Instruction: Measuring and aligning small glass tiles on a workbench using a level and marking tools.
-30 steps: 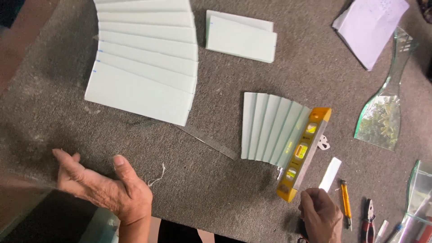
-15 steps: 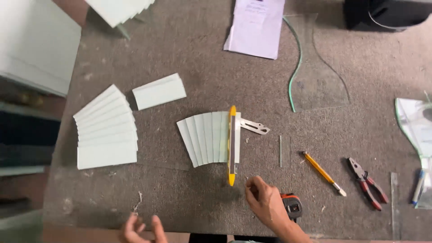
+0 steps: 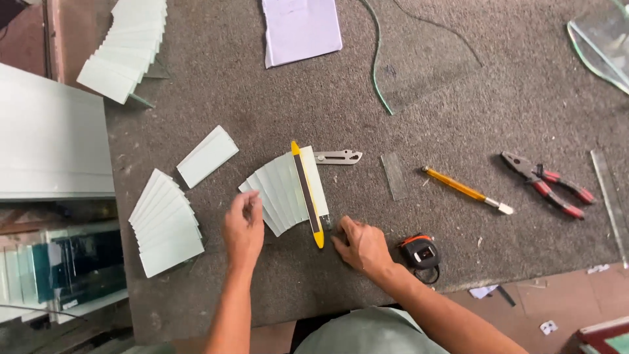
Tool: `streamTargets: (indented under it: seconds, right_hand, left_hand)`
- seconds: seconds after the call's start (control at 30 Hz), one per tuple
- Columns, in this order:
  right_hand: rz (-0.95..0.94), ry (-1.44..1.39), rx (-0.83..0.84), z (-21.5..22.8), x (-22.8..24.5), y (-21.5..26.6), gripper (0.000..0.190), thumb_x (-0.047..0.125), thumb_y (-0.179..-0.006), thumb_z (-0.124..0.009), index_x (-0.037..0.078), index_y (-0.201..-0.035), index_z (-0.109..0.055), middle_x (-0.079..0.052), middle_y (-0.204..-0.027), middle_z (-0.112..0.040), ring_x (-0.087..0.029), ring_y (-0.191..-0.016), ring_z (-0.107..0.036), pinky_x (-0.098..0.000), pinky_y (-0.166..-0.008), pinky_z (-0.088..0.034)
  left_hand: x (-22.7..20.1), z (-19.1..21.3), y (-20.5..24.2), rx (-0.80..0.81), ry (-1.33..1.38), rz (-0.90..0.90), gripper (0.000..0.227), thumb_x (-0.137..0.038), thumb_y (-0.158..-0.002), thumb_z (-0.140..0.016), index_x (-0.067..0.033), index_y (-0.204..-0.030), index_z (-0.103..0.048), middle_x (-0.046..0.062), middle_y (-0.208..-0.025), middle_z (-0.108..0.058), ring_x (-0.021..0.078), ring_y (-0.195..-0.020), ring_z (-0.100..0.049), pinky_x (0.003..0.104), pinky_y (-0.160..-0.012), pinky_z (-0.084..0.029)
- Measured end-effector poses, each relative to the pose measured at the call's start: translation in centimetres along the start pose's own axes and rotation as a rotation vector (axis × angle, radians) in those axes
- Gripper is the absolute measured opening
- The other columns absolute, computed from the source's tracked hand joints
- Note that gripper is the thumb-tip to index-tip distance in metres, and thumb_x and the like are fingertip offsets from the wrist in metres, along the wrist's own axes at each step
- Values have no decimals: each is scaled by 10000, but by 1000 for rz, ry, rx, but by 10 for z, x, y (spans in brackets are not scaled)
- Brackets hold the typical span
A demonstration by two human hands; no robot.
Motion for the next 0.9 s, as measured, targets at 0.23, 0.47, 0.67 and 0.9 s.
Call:
streamTargets:
  seconds: [0.23, 0.47, 0.67, 0.9]
  right_hand:
    - [57, 58, -96, 6, 11, 3, 239, 326, -955, -808, 172, -1053, -654, -122, -817, -785, -387, -763, -811, -532, -679, -630]
    - [56, 137, -206, 3, 13, 1, 194, 354, -978, -787, 224, -1056, -665, -90, -799, -781, -354, -751, -805, -504, -657, -626]
    - [68, 232, -232, -3, 12, 1, 154, 364, -965, -785, 267, -1046, -698, -5, -760, -767, -296, -688, -793, -446, -622, -624]
    - [-189, 134, -288, 37, 25, 29, 162, 322, -975, -785, 281, -1129, -753, -107, -778, -788, -367, -750, -798, -504, -702, -626]
  left_hand:
    - [21, -72, -134, 264, -31, -222, 279, -102, -1096, -633, -113, -1331, -783, 162, -1224, -830, 404, -1170, -777, 541, -1005, -607]
    - [42, -112, -173, 377, 16, -332, 227, -140, -1027, -737, -234, -1185, -870, 40, -1133, -864, 314, -1123, -807, 468, -1007, -634]
    - [44, -107, -174, 409, -11, -328, 165, -348, -1009, -783, -371, -1145, -874, -83, -1128, -846, 261, -1179, -783, 477, -1053, -616]
    - [53, -80, -155, 180, 174, -336, 217, -232, -1102, -671, -210, -1293, -772, 65, -1140, -779, 337, -1204, -710, 538, -1026, -605]
Point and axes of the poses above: each hand's wrist, its own y-axis away from the middle knuckle, its own z-axis out of the back of the hand, x = y × z, the point moved 6 cm from there along -y, towards the middle knuckle
